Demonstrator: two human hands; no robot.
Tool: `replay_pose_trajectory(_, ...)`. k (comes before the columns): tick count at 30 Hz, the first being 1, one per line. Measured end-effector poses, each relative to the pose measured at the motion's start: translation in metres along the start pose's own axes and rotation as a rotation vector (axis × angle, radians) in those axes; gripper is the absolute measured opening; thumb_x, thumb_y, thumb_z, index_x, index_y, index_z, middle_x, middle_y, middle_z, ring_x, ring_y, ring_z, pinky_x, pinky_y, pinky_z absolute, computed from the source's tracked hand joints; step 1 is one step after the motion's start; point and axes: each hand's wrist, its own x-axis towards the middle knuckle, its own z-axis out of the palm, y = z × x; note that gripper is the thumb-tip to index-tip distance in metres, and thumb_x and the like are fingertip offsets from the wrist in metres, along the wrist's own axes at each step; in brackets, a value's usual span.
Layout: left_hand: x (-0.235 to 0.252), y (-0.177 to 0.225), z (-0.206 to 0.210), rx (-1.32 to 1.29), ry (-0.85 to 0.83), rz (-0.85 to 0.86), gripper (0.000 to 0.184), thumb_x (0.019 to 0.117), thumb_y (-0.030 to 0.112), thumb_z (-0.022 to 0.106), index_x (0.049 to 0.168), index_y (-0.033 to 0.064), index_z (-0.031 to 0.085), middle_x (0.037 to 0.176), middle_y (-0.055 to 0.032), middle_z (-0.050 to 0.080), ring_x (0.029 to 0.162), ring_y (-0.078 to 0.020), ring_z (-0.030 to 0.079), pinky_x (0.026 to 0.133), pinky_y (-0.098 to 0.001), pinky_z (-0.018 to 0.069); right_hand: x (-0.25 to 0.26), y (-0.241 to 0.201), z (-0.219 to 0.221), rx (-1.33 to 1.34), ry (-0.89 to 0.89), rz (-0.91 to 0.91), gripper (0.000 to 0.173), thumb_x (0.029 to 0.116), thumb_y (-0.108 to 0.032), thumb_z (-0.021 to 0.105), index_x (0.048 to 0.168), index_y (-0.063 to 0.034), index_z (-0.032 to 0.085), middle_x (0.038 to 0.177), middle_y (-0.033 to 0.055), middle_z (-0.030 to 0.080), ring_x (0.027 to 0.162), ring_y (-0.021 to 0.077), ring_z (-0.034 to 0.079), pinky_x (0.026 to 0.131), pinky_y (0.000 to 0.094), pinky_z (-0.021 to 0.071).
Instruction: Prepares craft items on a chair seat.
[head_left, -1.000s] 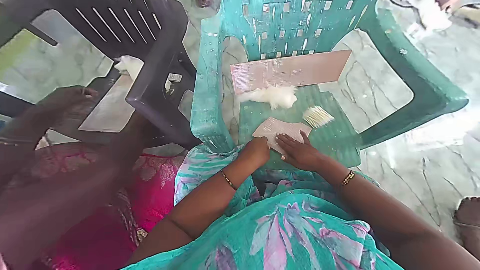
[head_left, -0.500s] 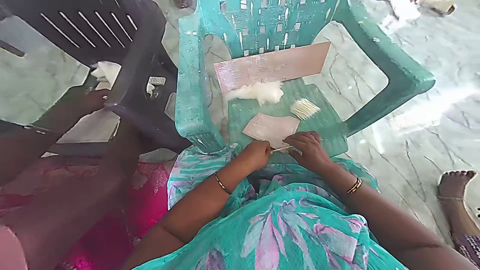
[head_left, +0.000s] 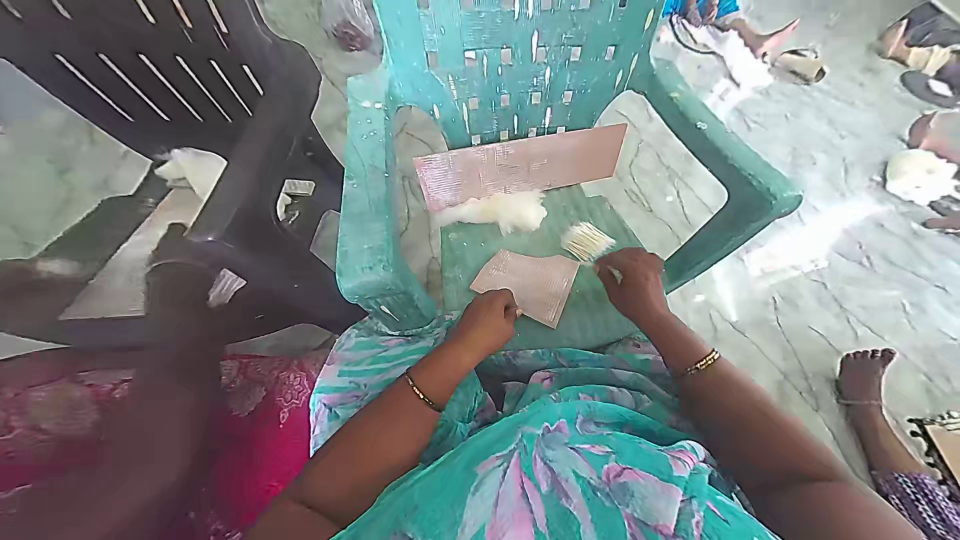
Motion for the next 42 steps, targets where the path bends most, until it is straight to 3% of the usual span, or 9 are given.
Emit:
replay_pose_trajectory(7, 0.002, 0.003, 0.001, -0.047, -0.068, -0.007, 0.031, 0.1102, 0.026, 0.046, 0.12, 0.0018, 0.064, 0.107, -0.0175, 0.068, 0.101, -0.0302, 0.066, 0.094, -0.0512, 0.0517, 0.082, 0.038, 0.016, -0.027, -0.044, 0.447, 0.032, 0.1053, -0.027, 0.052, 0.112, -0.0045, 0.074, 0.118, 0.0221, 0.07, 0.123, 0.0446, 0.057, 0.1, 0.0688, 0.0381)
replay_pose_trajectory(11, 0.003, -0.001, 0.0, -0.038, -0.098, -0.025, 0.033, 0.11, 0.028, 0.045, 0.121, 0.0032, 0.063, 0.112, -0.0169, 0.068, 0.106, -0.0297, 0.066, 0.096, -0.0516, 0.051, 0.101, 0.061, 0.032, -0.014, -0.216, 0.53, 0.035, 0.106, -0.028, 0.05, 0.115, -0.0043, 0.074, 0.12, 0.0262, 0.069, 0.123, 0.0483, 0.059, 0.1, 0.0726, 0.0397)
replay_pose_trajectory(17, 0.002, 0.004, -0.002, -0.069, -0.151, 0.036, 0.032, 0.1091, 0.027, 0.047, 0.121, 0.0031, 0.064, 0.114, -0.0153, 0.068, 0.108, -0.0277, 0.065, 0.097, -0.0497, 0.0505, 0.109, 0.065, 0.008, 0.098, -0.117, 0.596, 0.036, 0.1064, -0.029, 0.052, 0.116, -0.0006, 0.072, 0.116, 0.0282, 0.069, 0.115, 0.0485, 0.063, 0.097, 0.0716, 0.0427)
replay_pose_trajectory(22, -0.002, 0.013, -0.002, -0.111, -0.185, 0.098, 0.031, 0.1094, 0.023, 0.046, 0.121, 0.0011, 0.064, 0.112, -0.016, 0.067, 0.101, -0.0259, 0.065, 0.093, -0.0447, 0.0514, 0.135, 0.035, 0.002, 0.128, -0.133, 0.417, 0.034, 0.1068, -0.026, 0.053, 0.115, 0.0015, 0.072, 0.114, 0.0268, 0.07, 0.114, 0.045, 0.064, 0.1, 0.0669, 0.0435)
replay_pose_trajectory(26, 0.0, 0.01, -0.004, -0.162, -0.133, 0.118, 0.031, 0.1095, 0.023, 0.045, 0.12, 0.0002, 0.065, 0.112, -0.0163, 0.067, 0.1, -0.0241, 0.065, 0.093, -0.0411, 0.0519, 0.163, 0.016, 0.037, 0.159, -0.175, 0.166, 0.027, 0.0999, -0.02, 0.062, 0.116, -0.002, 0.074, 0.12, 0.022, 0.07, 0.121, 0.0432, 0.061, 0.104, 0.0659, 0.0428)
replay_pose_trajectory(33, 0.006, 0.005, -0.005, -0.244, -0.076, 0.13, 0.03, 0.1084, 0.022, 0.048, 0.117, -0.0006, 0.066, 0.105, -0.0156, 0.067, 0.095, -0.0226, 0.064, 0.089, -0.0388, 0.0511, 0.19, -0.005, 0.093, 0.118, -0.24, 0.324, 0.053, 0.0981, -0.033, 0.067, 0.141, -0.0038, 0.06, 0.136, 0.0247, 0.062, 0.134, 0.0483, 0.049, 0.106, 0.0713, 0.0366)
replay_pose_trajectory(36, 0.008, 0.005, -0.006, -0.262, -0.085, 0.132, 0.03, 0.1083, 0.022, 0.048, 0.118, -0.0004, 0.066, 0.105, -0.0153, 0.067, 0.094, -0.0217, 0.064, 0.088, -0.0378, 0.0515, 0.192, -0.005, 0.103, 0.128, -0.233, 0.257, 0.041, 0.1005, -0.026, 0.063, 0.137, -0.0069, 0.065, 0.131, 0.0235, 0.065, 0.13, 0.0477, 0.054, 0.105, 0.0698, 0.0394)
replay_pose_trajectory(39, 0.008, 0.004, -0.005, -0.278, -0.084, 0.134, 0.029, 0.1081, 0.022, 0.049, 0.117, 0.0002, 0.066, 0.105, -0.0145, 0.067, 0.093, -0.0206, 0.064, 0.087, -0.037, 0.0515, 0.188, -0.007, 0.098, 0.158, -0.165, 0.164, 0.024, 0.1018, -0.017, 0.058, 0.112, -0.0049, 0.075, 0.114, 0.019, 0.073, 0.119, 0.0421, 0.061, 0.104, 0.0625, 0.0433)
replay_pose_trajectory(42, 0.01, 0.003, -0.006, -0.277, -0.07, 0.14, 0.029, 0.1081, 0.022, 0.049, 0.117, -0.0001, 0.066, 0.104, -0.0149, 0.067, 0.092, -0.0209, 0.064, 0.087, -0.0375, 0.0517, 0.18, -0.01, 0.082, 0.235, -0.147, 0.148, 0.023, 0.1018, -0.017, 0.059, 0.109, -0.0028, 0.075, 0.112, 0.019, 0.073, 0.117, 0.0397, 0.063, 0.105, 0.0612, 0.043)
